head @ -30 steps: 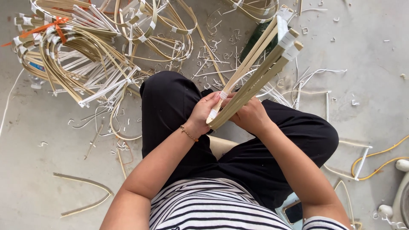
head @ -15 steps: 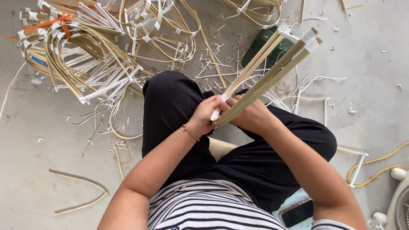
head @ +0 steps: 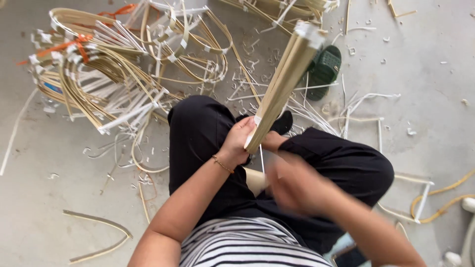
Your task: The recorder is assembling and wrapping curved bamboo or wood furniture frames using white plastic strips and scissors.
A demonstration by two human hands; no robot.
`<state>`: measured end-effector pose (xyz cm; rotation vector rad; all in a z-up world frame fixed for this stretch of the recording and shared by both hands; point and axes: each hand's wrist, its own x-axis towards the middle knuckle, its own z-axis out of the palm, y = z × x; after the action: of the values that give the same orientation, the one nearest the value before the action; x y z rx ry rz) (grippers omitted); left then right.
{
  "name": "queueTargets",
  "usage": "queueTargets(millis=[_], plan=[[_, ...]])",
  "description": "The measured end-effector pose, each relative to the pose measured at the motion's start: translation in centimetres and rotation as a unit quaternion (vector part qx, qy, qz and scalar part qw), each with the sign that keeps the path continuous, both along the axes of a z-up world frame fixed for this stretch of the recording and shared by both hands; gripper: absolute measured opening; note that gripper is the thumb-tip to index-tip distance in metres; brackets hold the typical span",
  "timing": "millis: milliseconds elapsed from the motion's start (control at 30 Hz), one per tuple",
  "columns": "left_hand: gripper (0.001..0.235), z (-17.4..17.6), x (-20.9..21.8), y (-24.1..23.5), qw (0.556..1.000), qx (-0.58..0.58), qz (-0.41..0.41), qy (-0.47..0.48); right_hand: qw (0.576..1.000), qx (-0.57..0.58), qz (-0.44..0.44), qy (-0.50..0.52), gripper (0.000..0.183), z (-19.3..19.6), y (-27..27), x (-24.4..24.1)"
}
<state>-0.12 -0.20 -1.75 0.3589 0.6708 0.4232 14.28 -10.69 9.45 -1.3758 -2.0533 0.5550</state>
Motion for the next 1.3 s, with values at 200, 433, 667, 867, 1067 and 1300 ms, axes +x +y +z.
queueTargets(millis=[200,433,667,867,1067,1300], plan=[[0.023,-0.7,-0.5,0.7,0.998,0.032,-0.040,-0.032,0.978,0.035,-0.201,0.033,0.022,4.6,-4.0,-1.8],[0.019,1.8,0.3,0.0,0.995,0.072,-0.067,-0.002,0.970,0.189,-0.146,-0.056,0.024,2.9,-2.7,-2.9],[0.015,4.2,0.9,0.5,0.994,0.051,-0.072,-0.070,0.812,0.033,-0.162,0.560,0.032,-1.4,-5.7,-5.5],[0.018,6.0,0.2,-0.3,0.988,0.096,-0.099,-0.065,0.682,-0.066,-0.145,0.714,0.042,-0.1,-10.0,-7.5],[0.020,9.2,-1.3,-2.0,0.966,0.152,-0.203,-0.049,0.723,-0.160,-0.184,0.647,0.040,-1.5,-13.7,-8.5],[0.027,6.7,-5.3,-2.8,0.920,0.229,-0.317,0.022,0.725,-0.242,-0.208,0.611,0.037,-2.7,-16.1,-8.6]])
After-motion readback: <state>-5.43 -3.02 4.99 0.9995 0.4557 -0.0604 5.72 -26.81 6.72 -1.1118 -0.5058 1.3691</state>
